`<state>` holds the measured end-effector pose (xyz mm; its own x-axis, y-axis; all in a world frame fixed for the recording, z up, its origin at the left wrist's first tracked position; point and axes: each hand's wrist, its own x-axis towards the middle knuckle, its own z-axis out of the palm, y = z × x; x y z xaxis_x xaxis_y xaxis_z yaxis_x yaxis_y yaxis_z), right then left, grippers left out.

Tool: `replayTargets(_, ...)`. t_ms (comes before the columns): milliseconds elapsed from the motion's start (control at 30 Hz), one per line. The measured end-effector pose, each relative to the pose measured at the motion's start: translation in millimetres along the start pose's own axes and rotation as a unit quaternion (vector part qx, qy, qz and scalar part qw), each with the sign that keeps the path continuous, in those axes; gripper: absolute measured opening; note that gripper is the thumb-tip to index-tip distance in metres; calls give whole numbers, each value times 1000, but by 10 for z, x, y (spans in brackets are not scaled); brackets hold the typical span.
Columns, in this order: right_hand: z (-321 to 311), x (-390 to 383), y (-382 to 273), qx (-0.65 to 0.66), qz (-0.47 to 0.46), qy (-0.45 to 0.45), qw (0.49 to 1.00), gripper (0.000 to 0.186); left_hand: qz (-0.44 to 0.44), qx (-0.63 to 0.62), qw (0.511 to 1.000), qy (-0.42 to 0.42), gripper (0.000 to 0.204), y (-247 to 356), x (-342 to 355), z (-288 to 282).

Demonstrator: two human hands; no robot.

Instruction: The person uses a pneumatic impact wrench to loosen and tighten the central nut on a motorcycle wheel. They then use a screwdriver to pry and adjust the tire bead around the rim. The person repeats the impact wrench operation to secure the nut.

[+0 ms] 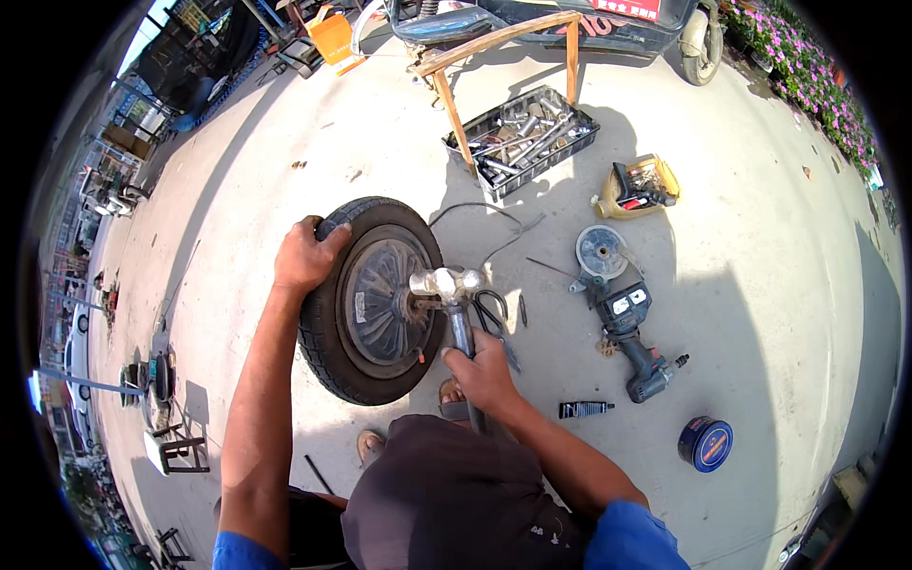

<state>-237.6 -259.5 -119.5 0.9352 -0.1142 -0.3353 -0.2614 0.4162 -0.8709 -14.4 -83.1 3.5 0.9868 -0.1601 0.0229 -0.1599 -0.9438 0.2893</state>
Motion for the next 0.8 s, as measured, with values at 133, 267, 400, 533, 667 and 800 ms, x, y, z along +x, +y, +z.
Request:
replayTargets(133, 147, 70, 57, 8, -1, 30, 1000, 16, -14, -10, 1000, -9, 60, -86, 24, -3)
replayTargets(267, 181, 82, 176, 4, 35, 9, 999, 16, -24, -4, 999, -23, 58, 10, -20, -30)
replayTargets(400, 221, 31, 10, 48, 1, 71, 996, 16, -27, -10, 999, -17, 58, 36, -40, -43)
replayTargets(533, 301, -15, 81, 62, 11, 99, 993, 16, -27, 0, 999, -31, 58, 49, -15, -31)
replayTargets(667, 158, 126, 159, -38, 61, 43, 997, 16, -28, 0, 999, -28, 58, 10, -17, -55)
replayTargets(800, 173, 48, -17, 59, 15, 113, 992, 17, -31, -2, 999, -19, 58, 24, -35, -35)
